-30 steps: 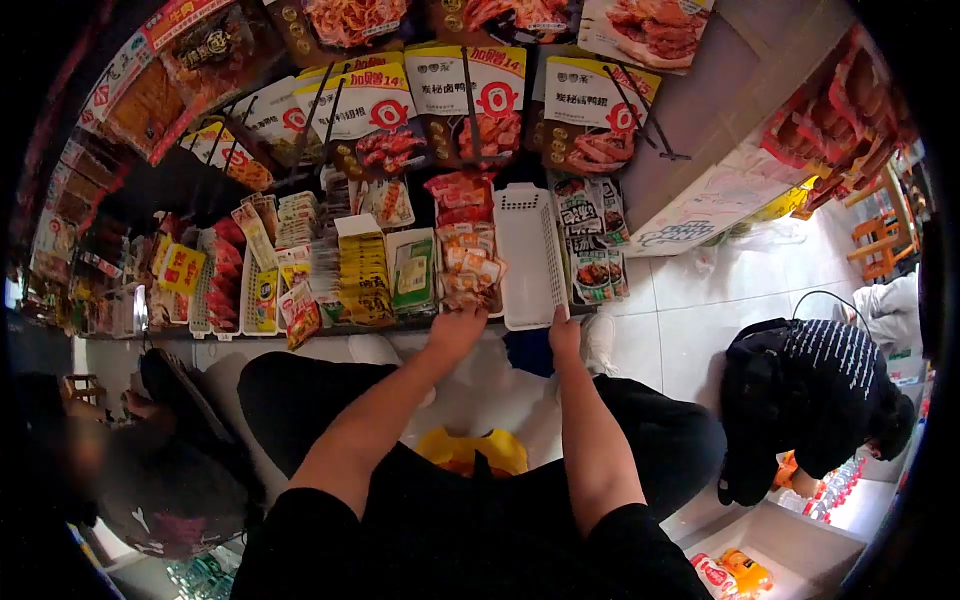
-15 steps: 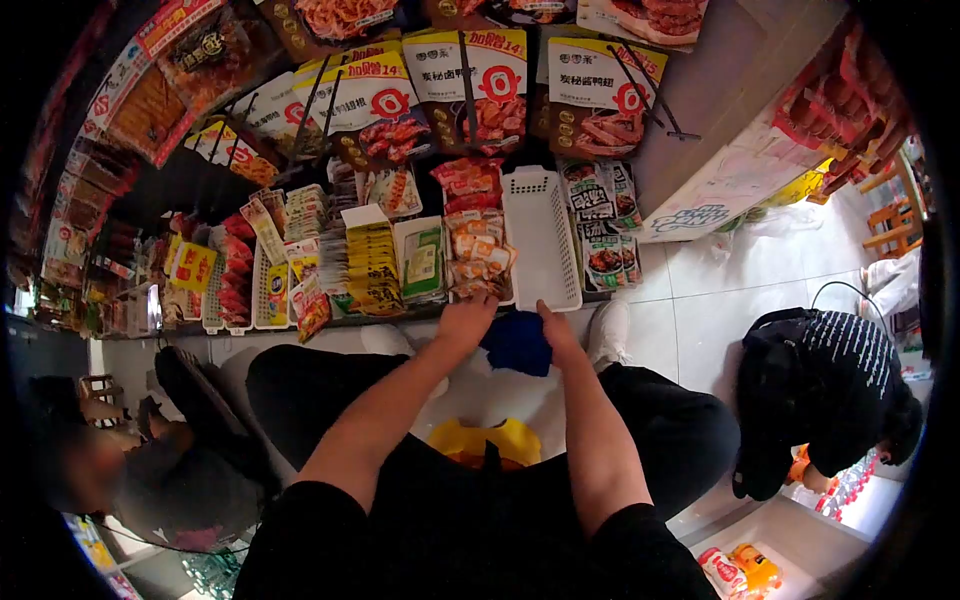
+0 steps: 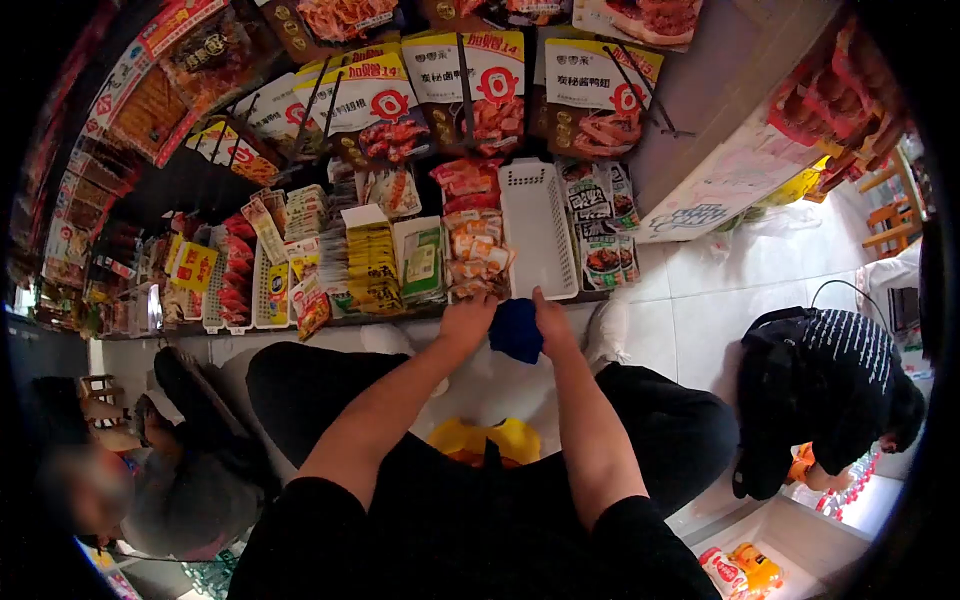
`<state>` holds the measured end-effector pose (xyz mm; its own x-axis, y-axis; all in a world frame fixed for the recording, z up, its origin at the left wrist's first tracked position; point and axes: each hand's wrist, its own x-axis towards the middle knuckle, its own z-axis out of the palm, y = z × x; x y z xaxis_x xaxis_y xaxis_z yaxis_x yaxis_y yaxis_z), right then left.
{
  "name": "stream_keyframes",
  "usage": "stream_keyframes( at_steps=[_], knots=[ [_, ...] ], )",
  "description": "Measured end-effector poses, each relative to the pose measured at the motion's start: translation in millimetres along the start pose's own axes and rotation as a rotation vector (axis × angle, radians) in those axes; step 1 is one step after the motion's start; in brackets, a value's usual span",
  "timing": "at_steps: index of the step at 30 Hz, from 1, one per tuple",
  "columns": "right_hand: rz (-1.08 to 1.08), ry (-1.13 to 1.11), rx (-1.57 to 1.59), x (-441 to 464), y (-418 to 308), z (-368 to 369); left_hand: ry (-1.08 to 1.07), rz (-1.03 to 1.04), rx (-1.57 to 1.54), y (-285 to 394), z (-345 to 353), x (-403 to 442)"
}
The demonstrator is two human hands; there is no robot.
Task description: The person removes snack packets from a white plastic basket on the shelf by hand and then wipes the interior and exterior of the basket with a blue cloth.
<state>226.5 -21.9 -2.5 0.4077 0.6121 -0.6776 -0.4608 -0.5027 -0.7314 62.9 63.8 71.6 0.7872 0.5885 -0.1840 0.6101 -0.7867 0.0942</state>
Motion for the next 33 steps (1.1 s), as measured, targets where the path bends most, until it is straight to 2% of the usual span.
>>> stream_keyframes(
  at_steps=[2,5,8,10,13,16,19,22,25,28,32,33],
  knots=[
    [-0.099,0.029,0.073,-1.5,1.1,7.5,-0.008,-0.006,-0.014,-1.1,1.5,1.3],
    [-0.054,0.022,-0.047,7.7,12.4,2.7,0.054,-0.005,-0.070,-3.5,2.7,-7.5],
    [-0.039,0.026,0.016,-30.8,-9.8,9.1,0.088,-0.080,-0.192,1.2,-13.5,-20.9],
    [0.059,-0.063,0.109,-65.7,-32.8,9.0,0.017,-0.196,-0.331,4.9,-32.5,-30.8],
    [0.109,-0.194,0.350,-74.3,-42.3,6.6,0.080,-0.263,-0.526,-5.9,-18.4,-32.6],
    [0.048,-0.284,0.529,-115.5,-80.5,9.4,-0.225,-0.509,-1.315,-17.6,5.4,-28.7],
    [-0.009,-0.383,0.695,-149.7,-104.2,12.7,-0.307,-0.688,-2.219,14.6,-54.4,-49.4],
    [-0.105,-0.316,0.699,-194.7,-122.9,14.4,-0.391,-0.270,-2.685,37.1,-107.5,-67.0],
    [-0.184,-0.353,0.693,-216.9,-130.8,10.6,-0.454,-0.060,-2.681,42.4,-134.4,-79.5],
    [-0.232,-0.252,0.609,-240.0,-147.9,17.7,-0.176,-0.077,-2.278,55.3,-158.5,-90.6],
    [-0.391,-0.110,0.336,-254.7,-155.7,26.7,-0.033,-0.260,-2.200,55.9,-173.5,-106.8],
    [-0.442,-0.088,0.186,-249.6,-147.3,23.8,-0.027,-0.294,-2.185,51.9,-168.6,-109.8]
  ],
)
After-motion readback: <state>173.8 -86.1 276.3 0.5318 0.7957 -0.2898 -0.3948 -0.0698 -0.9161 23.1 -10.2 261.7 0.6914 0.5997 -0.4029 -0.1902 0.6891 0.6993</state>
